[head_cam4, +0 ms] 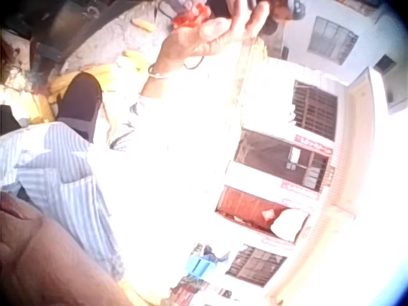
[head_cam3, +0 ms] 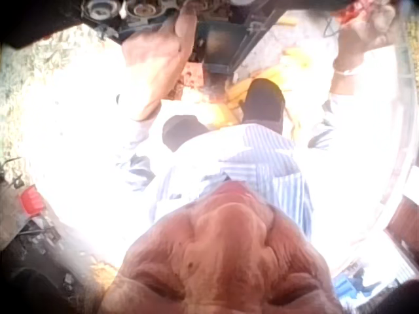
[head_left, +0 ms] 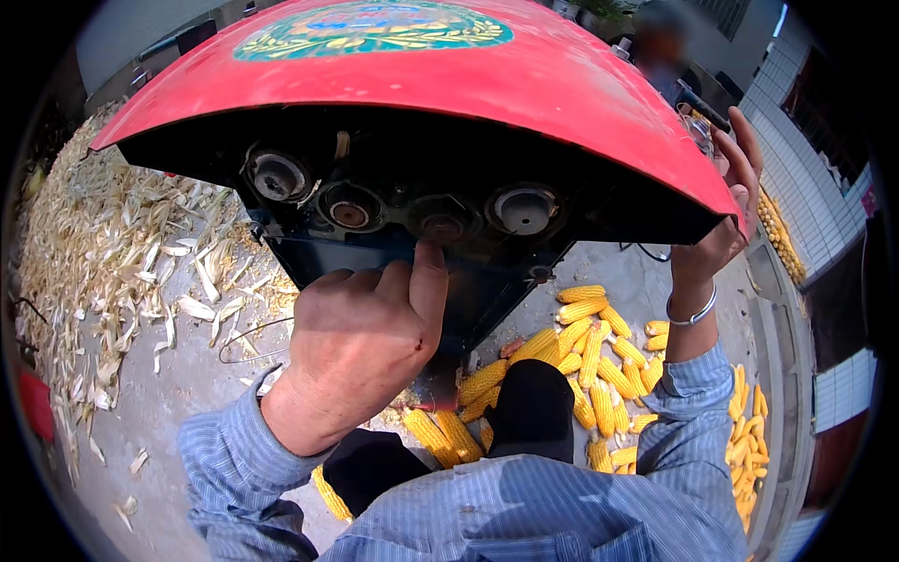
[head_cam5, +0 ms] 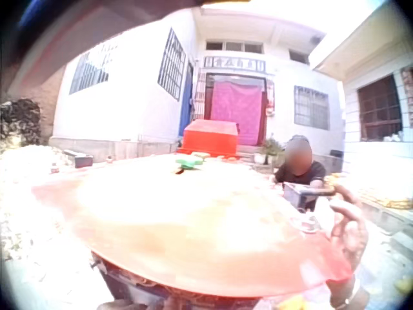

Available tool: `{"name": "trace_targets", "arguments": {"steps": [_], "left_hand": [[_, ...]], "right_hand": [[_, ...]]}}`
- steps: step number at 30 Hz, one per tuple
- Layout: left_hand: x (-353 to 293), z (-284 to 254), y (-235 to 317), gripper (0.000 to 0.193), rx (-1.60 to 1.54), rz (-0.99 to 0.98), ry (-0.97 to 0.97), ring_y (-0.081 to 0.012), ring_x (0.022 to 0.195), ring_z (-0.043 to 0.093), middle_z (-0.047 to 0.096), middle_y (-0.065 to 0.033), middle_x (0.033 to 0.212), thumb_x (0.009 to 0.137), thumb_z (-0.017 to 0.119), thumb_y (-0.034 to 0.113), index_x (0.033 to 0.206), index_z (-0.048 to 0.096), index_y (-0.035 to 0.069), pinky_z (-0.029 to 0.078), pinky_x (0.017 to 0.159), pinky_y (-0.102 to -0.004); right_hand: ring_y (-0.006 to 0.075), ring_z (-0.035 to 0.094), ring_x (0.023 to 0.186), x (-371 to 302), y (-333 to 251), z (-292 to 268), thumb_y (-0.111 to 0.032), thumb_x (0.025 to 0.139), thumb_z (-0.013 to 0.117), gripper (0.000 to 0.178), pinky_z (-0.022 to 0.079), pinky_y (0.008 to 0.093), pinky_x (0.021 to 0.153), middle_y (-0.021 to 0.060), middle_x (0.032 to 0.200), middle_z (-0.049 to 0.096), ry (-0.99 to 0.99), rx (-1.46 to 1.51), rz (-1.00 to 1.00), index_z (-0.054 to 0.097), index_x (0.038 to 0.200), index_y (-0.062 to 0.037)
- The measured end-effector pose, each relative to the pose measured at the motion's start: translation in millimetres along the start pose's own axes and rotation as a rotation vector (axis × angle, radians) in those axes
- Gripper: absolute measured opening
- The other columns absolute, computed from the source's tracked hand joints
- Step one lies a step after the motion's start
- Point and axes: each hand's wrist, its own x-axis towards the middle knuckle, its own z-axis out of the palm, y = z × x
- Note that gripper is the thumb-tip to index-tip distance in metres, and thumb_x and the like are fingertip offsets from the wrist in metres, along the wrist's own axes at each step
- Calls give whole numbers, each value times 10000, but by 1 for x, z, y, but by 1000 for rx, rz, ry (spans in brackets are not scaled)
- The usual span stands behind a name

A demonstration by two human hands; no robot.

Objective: The person repairs a corn shelling machine by reaching into the interior mechanism, adjusting wires, and checking the rollers while another person assists by the motor.

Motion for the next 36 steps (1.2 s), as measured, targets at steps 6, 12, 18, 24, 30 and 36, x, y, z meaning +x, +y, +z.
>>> {"name": "trace_targets", "arguments": {"steps": [6,12,18,24,30,36], "left_hand": [[7,33,39,343,84,39,-71,-139,460,540,510,-47,568,700,541,83,996,532,-91,416,419,-243],[-44,50,57,314,-140,-37,-144,-142,478,542,516,-45,592,719,563,95,990,553,-64,424,451,-237],[-101,64,35,310,-477,-384,10,-237,491,566,596,-103,636,660,607,-6,968,578,-4,436,447,-301],[-117,68,41,255,-634,-417,16,-248,488,572,585,-112,604,680,598,-14,934,594,16,437,445,-308],[-135,67,42,261,-703,-371,-53,-245,507,584,591,-120,623,695,596,-12,953,575,19,443,458,-301],[-150,64,53,226,-818,-475,-139,-243,497,576,577,-117,600,720,587,20,946,589,21,444,455,-301]], "right_hand": [[259,384,1208,-23,5,-2,-307,880,343,383,367,416,953,131,1268,426,50,51,122,557,1083,-61],[220,458,1117,-64,1,2,-347,865,420,348,451,328,856,124,1224,429,237,9,50,565,1058,-96],[215,543,828,-151,-86,18,-26,742,541,304,428,329,688,165,1032,521,-392,352,66,537,1044,-64],[229,551,980,-146,-108,70,-47,820,446,543,478,265,718,218,1396,115,-456,471,552,274,1335,-43],[225,563,930,-136,-107,84,15,812,446,594,481,248,675,241,1395,74,-459,345,554,214,1355,-47],[153,593,804,-139,-113,93,4,830,388,513,463,206,616,220,1359,215,-337,453,674,256,1325,-25]]}}
